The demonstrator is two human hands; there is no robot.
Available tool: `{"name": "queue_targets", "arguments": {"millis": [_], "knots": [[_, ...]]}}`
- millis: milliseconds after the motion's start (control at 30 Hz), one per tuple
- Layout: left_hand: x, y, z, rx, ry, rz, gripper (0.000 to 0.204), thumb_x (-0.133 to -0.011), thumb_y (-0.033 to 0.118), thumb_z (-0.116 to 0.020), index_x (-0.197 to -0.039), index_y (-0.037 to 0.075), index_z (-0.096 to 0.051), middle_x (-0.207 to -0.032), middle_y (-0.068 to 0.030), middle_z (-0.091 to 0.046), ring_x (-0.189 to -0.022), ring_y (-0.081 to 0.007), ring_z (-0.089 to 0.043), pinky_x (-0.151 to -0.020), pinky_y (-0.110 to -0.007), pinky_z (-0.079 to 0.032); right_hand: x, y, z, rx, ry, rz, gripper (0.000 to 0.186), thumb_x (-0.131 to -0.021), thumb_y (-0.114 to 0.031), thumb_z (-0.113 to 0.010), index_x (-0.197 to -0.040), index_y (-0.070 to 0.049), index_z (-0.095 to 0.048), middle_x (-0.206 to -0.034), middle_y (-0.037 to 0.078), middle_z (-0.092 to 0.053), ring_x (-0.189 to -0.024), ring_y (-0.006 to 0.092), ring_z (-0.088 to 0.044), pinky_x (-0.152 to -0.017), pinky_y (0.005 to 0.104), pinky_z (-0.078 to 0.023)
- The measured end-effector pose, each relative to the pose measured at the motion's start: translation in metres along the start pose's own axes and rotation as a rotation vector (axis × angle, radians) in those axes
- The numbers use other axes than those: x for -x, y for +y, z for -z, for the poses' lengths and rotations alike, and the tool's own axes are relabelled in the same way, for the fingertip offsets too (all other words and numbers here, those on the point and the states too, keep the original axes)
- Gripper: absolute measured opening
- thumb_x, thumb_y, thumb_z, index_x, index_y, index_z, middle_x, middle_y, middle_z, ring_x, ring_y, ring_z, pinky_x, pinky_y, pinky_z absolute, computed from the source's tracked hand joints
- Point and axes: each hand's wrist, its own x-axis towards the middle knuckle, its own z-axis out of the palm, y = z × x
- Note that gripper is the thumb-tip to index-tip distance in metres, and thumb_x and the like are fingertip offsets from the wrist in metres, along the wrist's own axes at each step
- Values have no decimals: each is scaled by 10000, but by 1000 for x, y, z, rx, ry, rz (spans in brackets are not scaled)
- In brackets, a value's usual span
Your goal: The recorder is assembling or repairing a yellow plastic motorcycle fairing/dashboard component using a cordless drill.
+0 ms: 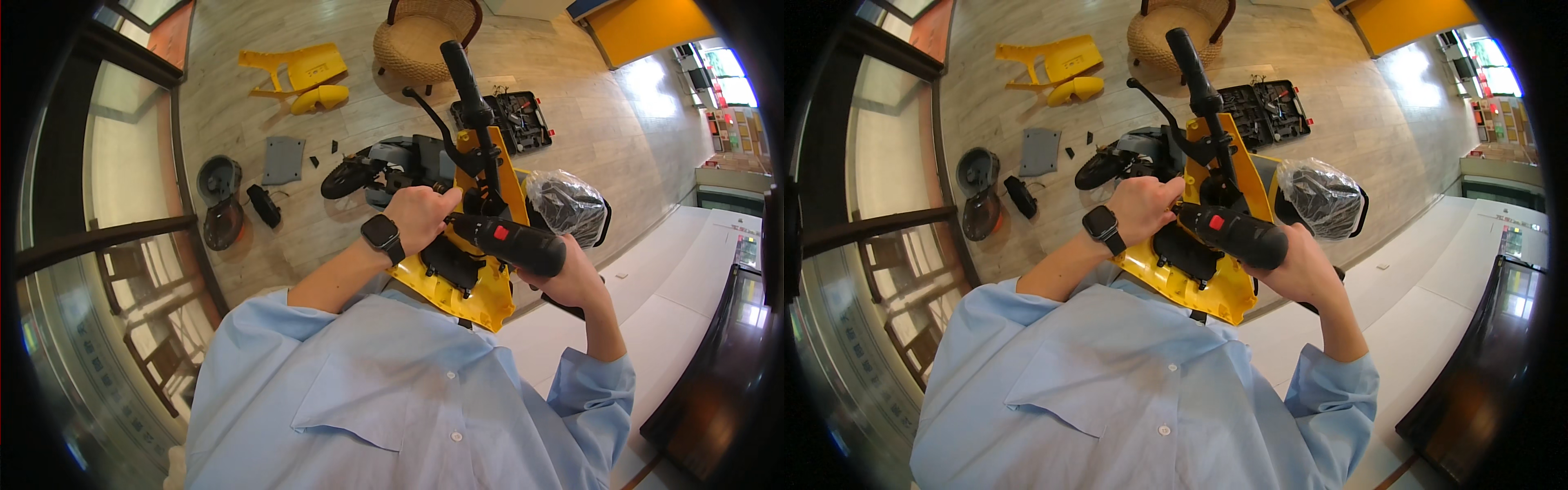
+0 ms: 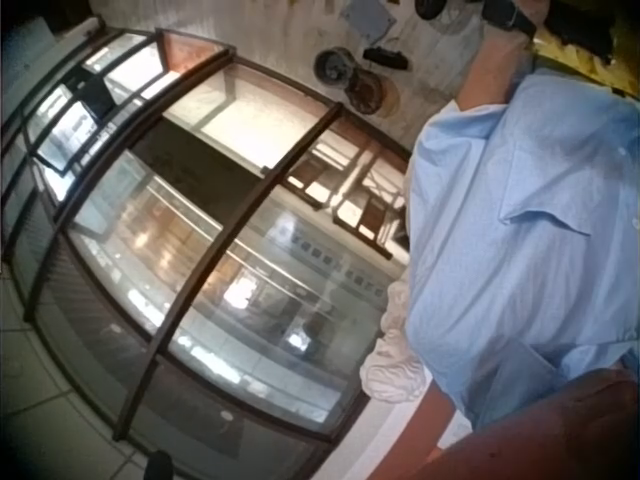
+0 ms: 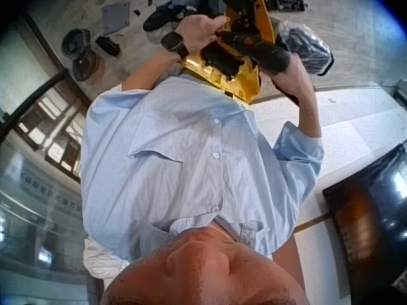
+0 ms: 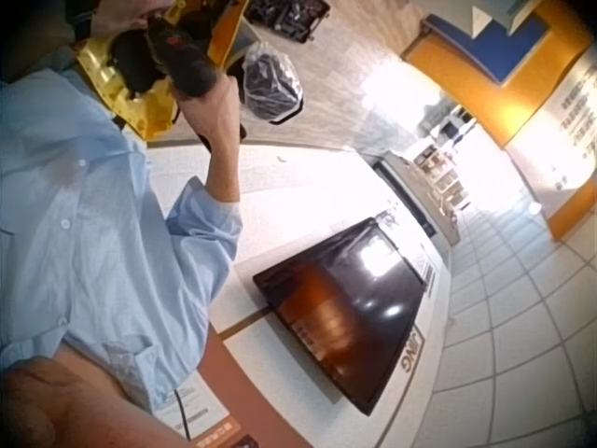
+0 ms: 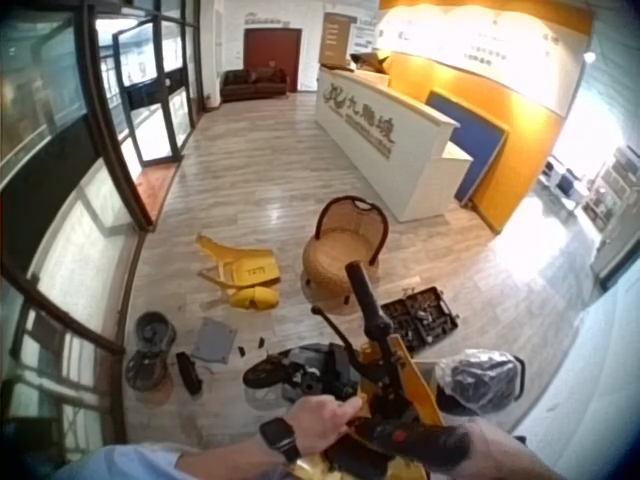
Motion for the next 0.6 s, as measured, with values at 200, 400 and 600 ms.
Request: {"name": "queue_targets", "arguments": {"millis": [200, 400, 600], "knots": [[2, -2, 0, 6, 12, 0, 306, -767, 134, -769, -971, 84, -547, -734, -145, -630, -736, -353, -656, -637, -440, -519, -11, -22, 16, 182, -75, 43, 300, -698, -167, -768, -962, -34, -714, -770, 175, -695, -766, 376, -676, -737, 414, -547], [0, -1, -3, -28, 3, 9, 310, -756, 129, -776, -971, 86, -558, -731, -135, -631, -741, -343, -659, -639, -437, -523, -22, 1, 13, 5, -45, 149, 241, -746, -108, -722, -966, -18, -684, -688, 119, -676, -593, 247, -645, -634, 369, -539], [4, -7, -9, -16, 45, 5, 321, -748, 136, -789, -970, 89, -561, -729, -133, -633, -730, -335, -663, -637, -424, -531, -17, -31, 15, -270, -138, -360, 193, -779, -110, -686, -929, 9, -655, -671, 114, -669, -500, 191, -595, -550, 325, -512]]}}
